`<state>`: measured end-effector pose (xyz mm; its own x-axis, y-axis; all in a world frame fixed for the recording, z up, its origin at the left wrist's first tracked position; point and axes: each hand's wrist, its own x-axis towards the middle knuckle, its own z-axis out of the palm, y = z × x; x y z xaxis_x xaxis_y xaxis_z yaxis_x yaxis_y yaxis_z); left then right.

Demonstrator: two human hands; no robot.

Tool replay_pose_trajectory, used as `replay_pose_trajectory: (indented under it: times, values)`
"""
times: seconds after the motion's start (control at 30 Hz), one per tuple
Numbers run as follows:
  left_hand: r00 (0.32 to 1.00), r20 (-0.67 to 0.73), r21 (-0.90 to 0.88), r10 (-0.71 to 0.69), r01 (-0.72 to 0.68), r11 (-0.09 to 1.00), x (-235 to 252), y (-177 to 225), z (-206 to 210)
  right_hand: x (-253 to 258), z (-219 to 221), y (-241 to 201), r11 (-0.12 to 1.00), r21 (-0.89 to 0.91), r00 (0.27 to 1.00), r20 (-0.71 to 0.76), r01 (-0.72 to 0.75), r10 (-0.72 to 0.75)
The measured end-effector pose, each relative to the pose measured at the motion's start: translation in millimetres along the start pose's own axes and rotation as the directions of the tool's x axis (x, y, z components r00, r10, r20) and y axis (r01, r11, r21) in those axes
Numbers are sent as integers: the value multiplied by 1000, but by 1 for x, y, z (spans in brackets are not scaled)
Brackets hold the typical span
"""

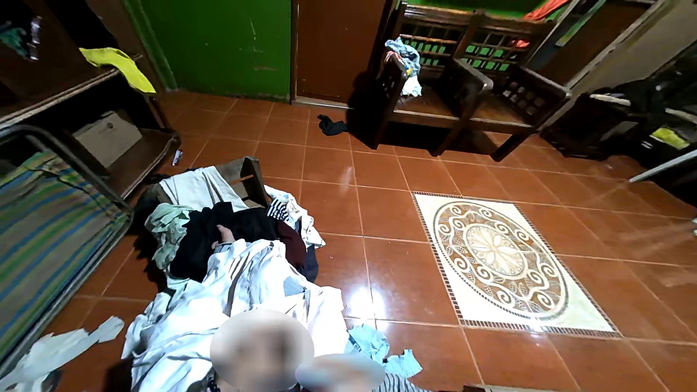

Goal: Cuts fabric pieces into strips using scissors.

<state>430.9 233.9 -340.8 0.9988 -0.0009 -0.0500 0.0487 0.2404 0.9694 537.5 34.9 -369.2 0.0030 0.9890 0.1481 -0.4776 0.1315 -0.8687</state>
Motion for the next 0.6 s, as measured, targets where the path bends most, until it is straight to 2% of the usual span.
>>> replay_pose_trajectory:
  times: [0.1,0.2,0.37,0.6]
  values:
    - [999,-16,51,44,-43,998,-5,2,-1,1,4,-2,999,-18,999,0,-33,33]
    - [996,-91,149,-15,29,988,-14,20,5,3,13,-10,996,-66,998,-15,-68,67]
    - [998,-62,83,2,4,997,-22,30,5,11,22,-16,993,-102,995,74,-60,68]
    - [993,-55,44,106,-104,994,-33,21,-6,24,31,-14,997,-78,996,88,-11,18]
